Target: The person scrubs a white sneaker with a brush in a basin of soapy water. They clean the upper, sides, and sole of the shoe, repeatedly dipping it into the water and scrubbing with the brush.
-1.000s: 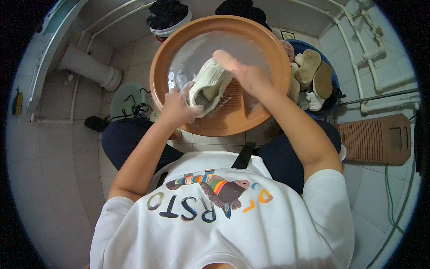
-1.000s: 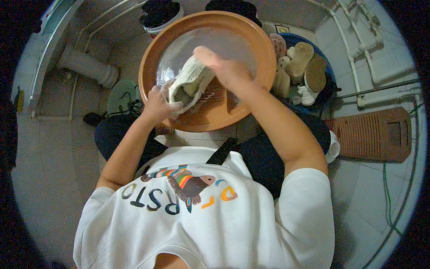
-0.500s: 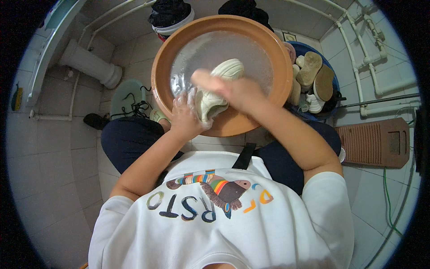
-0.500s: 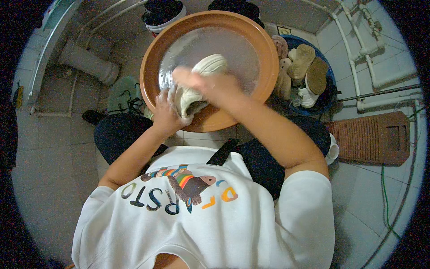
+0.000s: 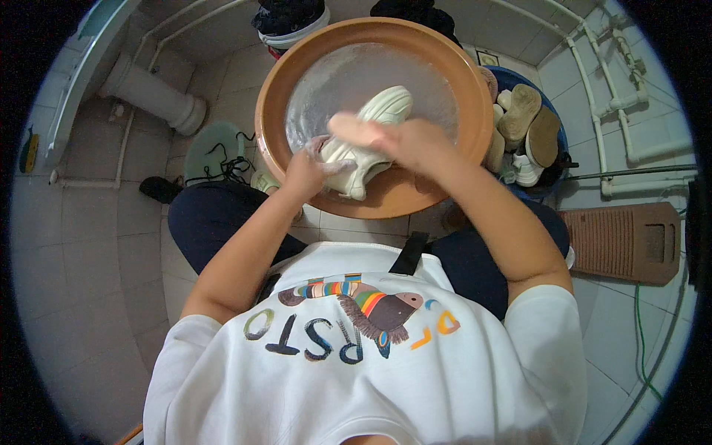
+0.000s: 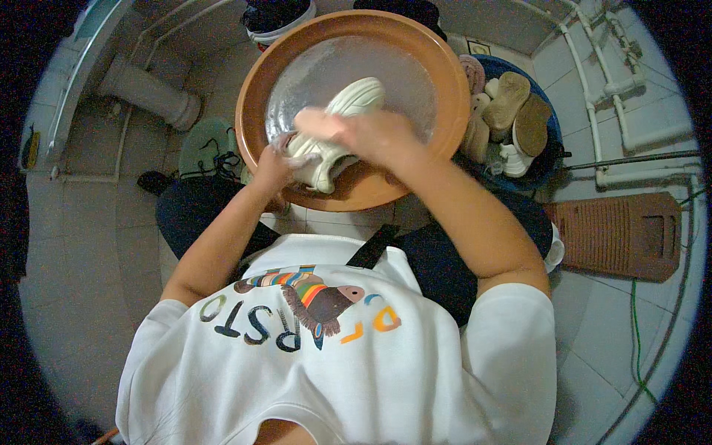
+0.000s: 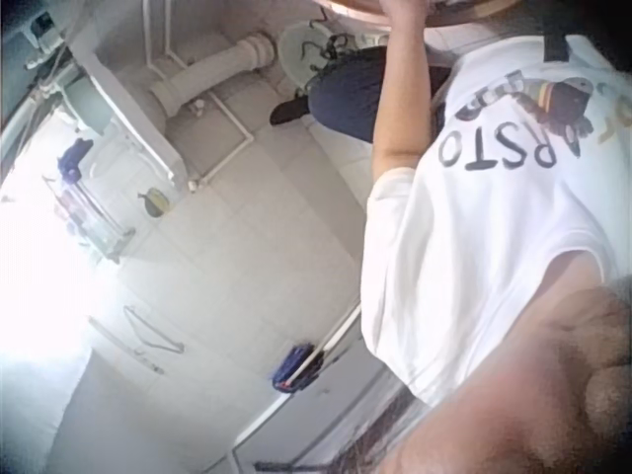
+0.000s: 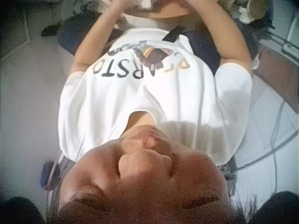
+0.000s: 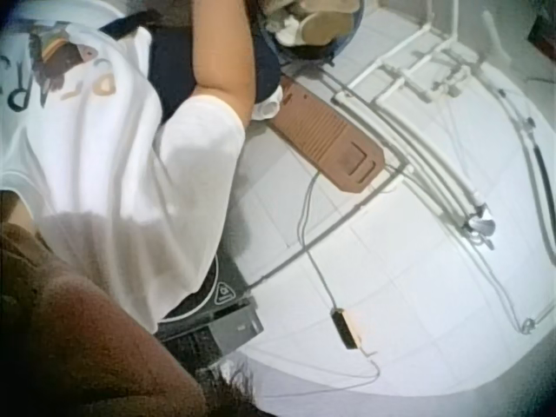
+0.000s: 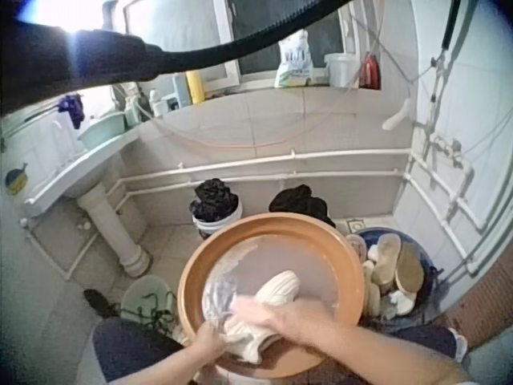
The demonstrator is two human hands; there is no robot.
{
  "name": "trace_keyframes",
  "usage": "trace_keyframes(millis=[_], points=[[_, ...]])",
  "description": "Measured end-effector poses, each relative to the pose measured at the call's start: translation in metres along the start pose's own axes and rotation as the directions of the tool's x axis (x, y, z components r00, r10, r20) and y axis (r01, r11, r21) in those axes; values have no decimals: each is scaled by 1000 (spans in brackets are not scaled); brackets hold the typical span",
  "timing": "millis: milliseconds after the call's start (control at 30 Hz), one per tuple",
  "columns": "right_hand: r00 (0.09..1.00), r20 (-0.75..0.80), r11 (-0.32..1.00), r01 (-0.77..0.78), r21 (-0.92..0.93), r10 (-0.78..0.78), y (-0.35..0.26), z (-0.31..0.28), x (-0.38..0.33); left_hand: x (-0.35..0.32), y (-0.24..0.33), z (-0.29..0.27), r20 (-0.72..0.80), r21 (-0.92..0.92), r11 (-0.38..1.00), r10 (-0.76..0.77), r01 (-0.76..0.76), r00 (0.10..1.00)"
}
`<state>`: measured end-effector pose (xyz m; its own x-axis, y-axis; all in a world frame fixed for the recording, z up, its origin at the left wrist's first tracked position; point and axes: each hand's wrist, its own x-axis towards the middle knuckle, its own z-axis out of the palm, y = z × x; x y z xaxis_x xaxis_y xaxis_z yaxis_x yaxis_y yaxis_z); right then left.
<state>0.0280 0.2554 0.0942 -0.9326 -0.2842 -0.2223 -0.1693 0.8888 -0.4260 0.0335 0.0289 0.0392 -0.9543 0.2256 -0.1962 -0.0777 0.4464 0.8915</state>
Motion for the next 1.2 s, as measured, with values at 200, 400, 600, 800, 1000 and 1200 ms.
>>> trace_keyframes(millis=[200, 400, 600, 800, 1000, 1200], points=[[997, -1, 996, -75, -57, 75, 3, -8, 4, 5, 11, 3, 27, 169, 977, -134, 127, 991], [995, 15, 991, -100, 86, 99, 15, -4, 14, 14, -21, 4, 12, 130, 991, -28, 26, 1000], [997, 18, 995, -70, 64, 69, -2, -1, -1, 5, 15, 8, -19, 254, 954, -160, 159, 987], [972, -64, 945, -204, 258, 227, 31, -6, 18, -4, 10, 5, 57, -130, 985, -109, 115, 992], [946, -87, 926, -284, 251, 313, 34, 2, 20, 10, 0, 7, 33, 164, 973, -167, 159, 985], [990, -43, 966, -123, 227, 136, 20, -4, 10, 13, -32, 0, 52, 3, 995, -102, 102, 993]])
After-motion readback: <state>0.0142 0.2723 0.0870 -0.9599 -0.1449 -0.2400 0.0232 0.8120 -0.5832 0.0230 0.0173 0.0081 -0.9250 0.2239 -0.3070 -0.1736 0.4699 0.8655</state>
